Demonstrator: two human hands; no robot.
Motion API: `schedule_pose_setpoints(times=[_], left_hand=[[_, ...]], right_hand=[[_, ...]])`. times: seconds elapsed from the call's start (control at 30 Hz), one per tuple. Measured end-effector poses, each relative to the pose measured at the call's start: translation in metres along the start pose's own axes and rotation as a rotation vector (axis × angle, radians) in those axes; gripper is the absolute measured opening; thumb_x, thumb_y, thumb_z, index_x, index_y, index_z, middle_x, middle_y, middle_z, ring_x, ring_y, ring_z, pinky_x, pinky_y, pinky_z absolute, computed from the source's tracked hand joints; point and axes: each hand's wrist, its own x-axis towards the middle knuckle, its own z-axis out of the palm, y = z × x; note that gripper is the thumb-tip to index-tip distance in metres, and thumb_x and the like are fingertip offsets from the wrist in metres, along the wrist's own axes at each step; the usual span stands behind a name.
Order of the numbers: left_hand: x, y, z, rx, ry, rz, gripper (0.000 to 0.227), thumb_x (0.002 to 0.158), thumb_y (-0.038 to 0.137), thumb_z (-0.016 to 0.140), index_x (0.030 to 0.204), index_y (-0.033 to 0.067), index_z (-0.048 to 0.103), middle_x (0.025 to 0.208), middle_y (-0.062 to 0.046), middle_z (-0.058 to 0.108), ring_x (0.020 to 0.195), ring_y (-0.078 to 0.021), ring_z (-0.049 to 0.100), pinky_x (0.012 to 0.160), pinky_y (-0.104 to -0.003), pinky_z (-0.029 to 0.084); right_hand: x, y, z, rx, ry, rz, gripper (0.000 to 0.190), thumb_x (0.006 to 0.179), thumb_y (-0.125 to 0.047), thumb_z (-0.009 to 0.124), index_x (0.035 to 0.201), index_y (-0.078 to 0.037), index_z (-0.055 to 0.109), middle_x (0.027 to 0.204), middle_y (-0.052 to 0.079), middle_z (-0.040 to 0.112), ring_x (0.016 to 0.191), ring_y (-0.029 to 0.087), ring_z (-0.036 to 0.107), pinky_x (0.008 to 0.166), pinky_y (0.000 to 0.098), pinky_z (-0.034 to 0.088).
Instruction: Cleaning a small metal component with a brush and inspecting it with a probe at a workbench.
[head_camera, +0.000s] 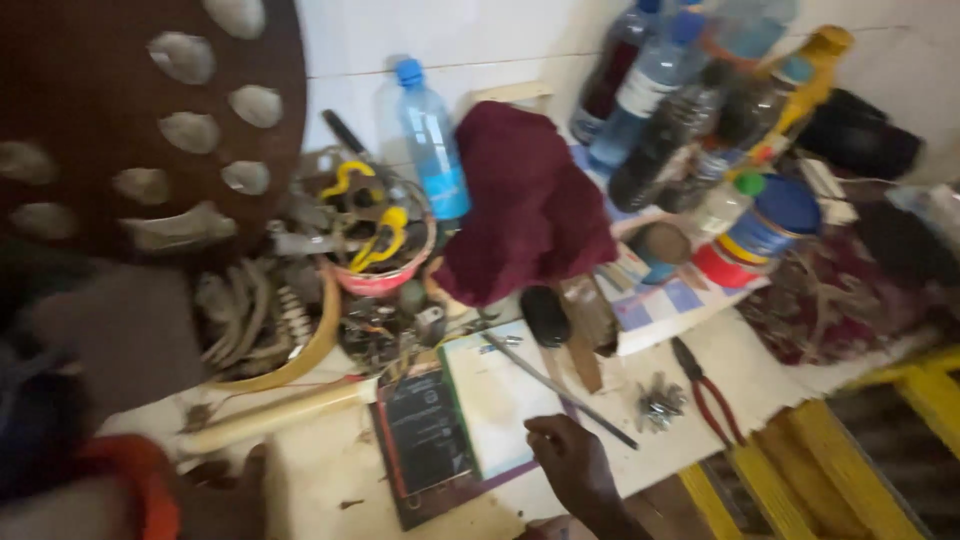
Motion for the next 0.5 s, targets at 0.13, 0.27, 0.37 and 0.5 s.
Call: schedule_pose_setpoints(times=[0.13,0.27,0.37,0.5], left_hand=[[0.012,-0.064,0.010,-0.017,0.122,0.035,0.098,0.081,0.020,0.089,0.163,-0.0004,0.040,0.092,-0.012,0.068,0.067,-0.0249,0.064,0.071,-0.047,0.052],[-0.011,-0.059,0.020,-0.021,0.052,0.074,0.067,0.093,0.025,0.074,0.155,0.0095,0.055,0.100,-0.007,0.061,0.091,-0.0276,0.065,0.090,-0.048,0.051],[-0.040,0.007,0.024,-0.060,-0.150,0.132,0.042,0.092,0.026,0.077,0.134,0.0237,0.071,0.111,-0.001,0.070,0.095,-0.0185,0.069,0.087,-0.038,0.055],[-0.050,0.062,0.061,-0.054,-0.029,0.748,0.035,0.094,0.024,0.073,0.127,0.0140,0.072,0.120,-0.008,0.070,0.117,-0.0286,0.064,0.105,-0.040,0.050]], right_hand=[[-0.010,-0.007,0.007,-0.001,-0.105,0.123,0.029,0.088,-0.028,0.073,0.111,-0.021,0.090,0.105,-0.004,0.092,0.091,0.011,0.084,0.084,0.0283,0.063],[-0.012,-0.023,0.001,-0.099,-0.203,0.264,0.029,0.095,-0.029,0.069,0.117,-0.023,0.087,0.100,0.000,0.092,0.089,0.013,0.089,0.080,0.0307,0.065],[-0.013,-0.029,-0.004,-0.109,-0.217,0.245,0.036,0.094,-0.035,0.067,0.122,-0.022,0.085,0.096,0.003,0.092,0.087,0.016,0.086,0.079,0.0333,0.063],[-0.018,-0.024,-0.006,-0.125,-0.208,0.310,0.032,0.094,-0.033,0.069,0.119,-0.029,0.087,0.091,0.000,0.092,0.087,0.011,0.087,0.083,0.0301,0.063]])
